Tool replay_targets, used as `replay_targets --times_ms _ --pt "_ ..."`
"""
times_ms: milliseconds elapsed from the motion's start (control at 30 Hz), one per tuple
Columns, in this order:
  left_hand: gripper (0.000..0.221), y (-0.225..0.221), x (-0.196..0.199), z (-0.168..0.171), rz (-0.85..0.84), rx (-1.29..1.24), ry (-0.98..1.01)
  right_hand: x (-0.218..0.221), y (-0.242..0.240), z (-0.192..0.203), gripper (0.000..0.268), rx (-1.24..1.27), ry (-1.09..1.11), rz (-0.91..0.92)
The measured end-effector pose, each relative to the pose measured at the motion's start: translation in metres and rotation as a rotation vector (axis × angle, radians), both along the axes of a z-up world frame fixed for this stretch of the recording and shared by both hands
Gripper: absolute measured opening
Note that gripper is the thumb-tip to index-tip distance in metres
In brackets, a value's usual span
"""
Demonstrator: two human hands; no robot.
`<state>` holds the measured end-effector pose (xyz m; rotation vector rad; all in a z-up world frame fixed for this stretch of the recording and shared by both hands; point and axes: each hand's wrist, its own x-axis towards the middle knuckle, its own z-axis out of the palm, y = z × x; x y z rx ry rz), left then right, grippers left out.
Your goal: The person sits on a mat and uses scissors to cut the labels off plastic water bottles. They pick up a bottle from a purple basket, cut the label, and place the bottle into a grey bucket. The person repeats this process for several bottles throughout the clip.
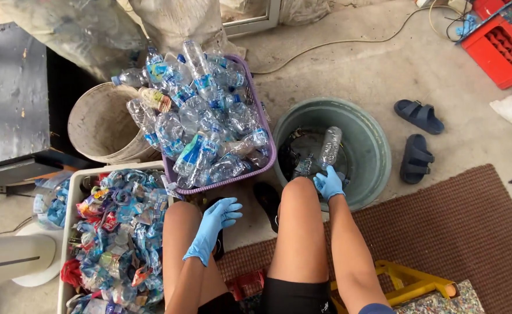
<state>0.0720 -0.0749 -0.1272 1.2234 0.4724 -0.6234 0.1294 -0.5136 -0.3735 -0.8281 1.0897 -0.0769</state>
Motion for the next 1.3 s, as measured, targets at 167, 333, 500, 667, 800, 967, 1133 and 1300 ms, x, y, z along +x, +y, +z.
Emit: replay_targets --times_ms 167,333,500,667,800,967,1133,1300 --pt "0.043 -0.002 -0.001 0.007 -0.019 0.036 -0.017 0.033 -0.017 -0.146 0.076 0.068 -0.039 0.184" --pt "0.035 -0.005 -0.014 0.014 0.002 0.048 -0.144 0.056 0.016 0.055 0.041 -0.252 -0.041 0.353" --pt "0.023 0.008 -0.035 0.076 0.109 -0.042 -0.354 0.070 0.078 0.199 0.033 -0.497 -0.179 0.400" --pt "0.018 0.058 -0.059 0.092 0.320 0.188 -0.536 0.065 0.148 0.248 0.032 -0.735 -0.427 0.635" --pt "0.017 0.137 -0.056 0.028 0.338 0.555 -0.479 0.062 0.179 0.224 0.033 -0.697 -0.368 0.793" --pt "0.032 0.251 -0.055 -0.150 -0.016 1.382 0.032 0.046 0.182 0.246 0.034 -0.810 -0.306 0.984" --pt "0.038 0.272 -0.042 -0.179 -0.122 1.424 0.121 0.039 0.195 0.245 0.030 -0.877 -0.289 0.979" --pt "0.048 0.270 -0.040 -0.203 -0.166 1.456 0.182 0.041 0.198 0.239 0.024 -0.914 -0.271 0.936"
